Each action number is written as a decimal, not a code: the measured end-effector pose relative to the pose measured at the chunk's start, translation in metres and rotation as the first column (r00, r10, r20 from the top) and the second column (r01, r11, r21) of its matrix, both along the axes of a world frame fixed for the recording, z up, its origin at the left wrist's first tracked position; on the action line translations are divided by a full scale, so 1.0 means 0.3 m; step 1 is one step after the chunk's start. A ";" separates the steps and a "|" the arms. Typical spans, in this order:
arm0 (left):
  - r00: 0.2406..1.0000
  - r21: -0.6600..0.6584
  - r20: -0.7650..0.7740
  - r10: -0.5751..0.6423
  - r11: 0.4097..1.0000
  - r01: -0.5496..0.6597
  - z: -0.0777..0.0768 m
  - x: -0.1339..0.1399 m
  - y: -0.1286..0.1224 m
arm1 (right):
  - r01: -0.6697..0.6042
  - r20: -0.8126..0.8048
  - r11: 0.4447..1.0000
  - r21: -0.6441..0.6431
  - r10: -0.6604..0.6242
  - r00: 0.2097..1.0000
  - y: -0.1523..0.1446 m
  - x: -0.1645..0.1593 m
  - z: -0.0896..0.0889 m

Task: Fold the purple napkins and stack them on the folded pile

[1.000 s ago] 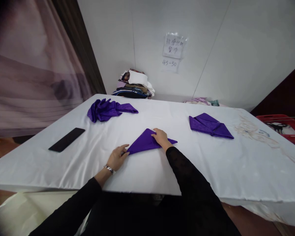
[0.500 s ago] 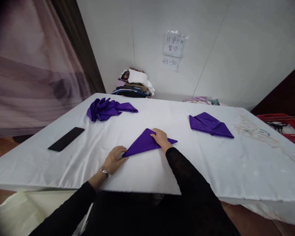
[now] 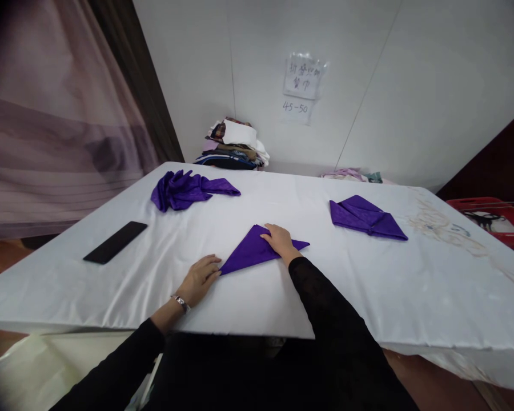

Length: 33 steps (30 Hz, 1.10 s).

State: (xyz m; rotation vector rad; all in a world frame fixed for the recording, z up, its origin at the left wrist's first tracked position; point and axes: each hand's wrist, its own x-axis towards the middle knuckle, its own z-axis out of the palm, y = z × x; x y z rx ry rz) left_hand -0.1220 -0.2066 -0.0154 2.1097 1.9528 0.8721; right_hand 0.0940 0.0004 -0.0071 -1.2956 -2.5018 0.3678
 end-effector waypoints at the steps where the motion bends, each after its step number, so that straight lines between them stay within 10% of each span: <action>1: 1.000 0.001 -0.004 0.011 1.000 -0.011 -0.001 0.004 -0.002 | -0.001 0.000 1.000 -0.005 0.001 1.000 0.000 0.000 0.002; 16: 0.998 -0.038 -0.024 0.066 0.997 -0.067 0.021 0.035 -0.008 | 0.181 0.104 0.983 -0.027 -0.177 0.979 -0.026 -0.063 0.029; 33: 0.997 -0.021 -0.068 0.044 0.999 -0.045 0.016 0.031 -0.014 | 0.066 0.007 0.998 -0.013 -0.066 0.998 -0.024 -0.067 0.022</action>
